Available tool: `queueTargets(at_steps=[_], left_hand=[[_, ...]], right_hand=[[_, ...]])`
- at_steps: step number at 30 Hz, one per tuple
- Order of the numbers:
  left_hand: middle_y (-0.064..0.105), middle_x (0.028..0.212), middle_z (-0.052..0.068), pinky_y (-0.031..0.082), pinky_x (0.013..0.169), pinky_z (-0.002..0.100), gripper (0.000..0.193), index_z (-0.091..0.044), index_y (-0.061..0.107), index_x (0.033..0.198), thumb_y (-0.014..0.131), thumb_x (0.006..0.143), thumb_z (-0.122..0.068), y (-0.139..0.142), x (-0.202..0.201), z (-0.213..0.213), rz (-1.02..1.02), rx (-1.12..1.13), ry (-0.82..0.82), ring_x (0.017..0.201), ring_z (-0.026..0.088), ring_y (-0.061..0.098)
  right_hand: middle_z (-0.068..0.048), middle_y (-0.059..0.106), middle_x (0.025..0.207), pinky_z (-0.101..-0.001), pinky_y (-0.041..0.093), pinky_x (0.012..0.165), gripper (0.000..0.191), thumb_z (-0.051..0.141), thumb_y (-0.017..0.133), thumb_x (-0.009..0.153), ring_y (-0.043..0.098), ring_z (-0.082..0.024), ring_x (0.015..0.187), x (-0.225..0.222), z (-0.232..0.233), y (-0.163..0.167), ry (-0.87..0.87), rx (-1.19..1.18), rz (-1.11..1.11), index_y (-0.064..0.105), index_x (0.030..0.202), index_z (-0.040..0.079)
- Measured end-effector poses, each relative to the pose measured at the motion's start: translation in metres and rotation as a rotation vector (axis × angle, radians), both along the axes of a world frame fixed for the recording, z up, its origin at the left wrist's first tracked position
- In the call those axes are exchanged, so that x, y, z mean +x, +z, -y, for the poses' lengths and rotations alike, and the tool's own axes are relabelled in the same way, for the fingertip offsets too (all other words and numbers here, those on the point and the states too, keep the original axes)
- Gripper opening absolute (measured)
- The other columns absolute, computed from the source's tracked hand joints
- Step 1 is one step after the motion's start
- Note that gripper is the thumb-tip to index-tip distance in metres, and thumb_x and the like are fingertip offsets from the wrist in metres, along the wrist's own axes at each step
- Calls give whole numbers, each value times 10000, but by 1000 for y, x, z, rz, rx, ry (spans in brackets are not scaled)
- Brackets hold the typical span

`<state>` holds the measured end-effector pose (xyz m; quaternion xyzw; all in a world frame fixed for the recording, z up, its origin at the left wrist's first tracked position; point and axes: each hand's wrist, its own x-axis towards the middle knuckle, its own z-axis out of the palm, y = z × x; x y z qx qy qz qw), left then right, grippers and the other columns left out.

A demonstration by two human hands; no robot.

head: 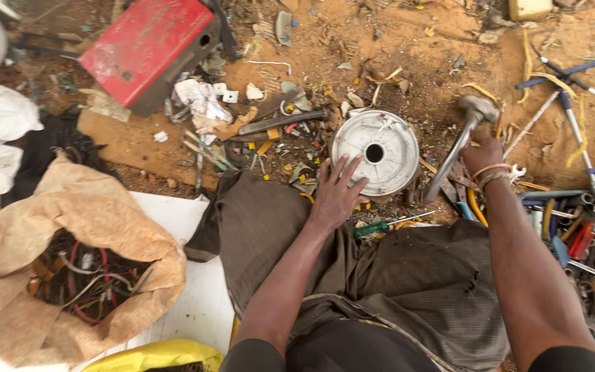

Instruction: The person disassembles a red circular electronic device using a screwdriver and pliers, removing wires and components. They then open a red metal box with a screwdriver and remove its cover.

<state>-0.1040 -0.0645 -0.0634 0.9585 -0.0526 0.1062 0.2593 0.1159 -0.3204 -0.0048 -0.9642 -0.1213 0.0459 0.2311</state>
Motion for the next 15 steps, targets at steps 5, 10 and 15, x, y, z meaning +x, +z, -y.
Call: queueTargets(at_steps=[5,10,15], left_hand=[[420,1580,123,255,1245,623,343,-185,733,1202,745,891,-328,-4,-2,0,26,86,16,1499,335,374],[436,1534,130,235,1220,675,409,-130,719,1182,780,853,-364,7,-1,25,148,-102,106,1470,359,382],[376,1601,207,303,1215,606,568,-81,588,1393,736,889,-299,39,-34,44,57,-359,79,1469,398,382]], right_hand=[[-258,683,1221,-503,501,960,454,349,673,1041,655,-409,1089,-59,-33,-1,-2,92,-267,646,1352,19],[-214,713,1139,-411,533,884,467,299,720,961,675,-276,1007,-107,-58,-10,-294,556,-342,631,1271,-39],[-189,667,1129,-383,522,778,550,274,734,963,631,-250,958,-119,-45,-10,-272,857,-288,502,1351,-39]])
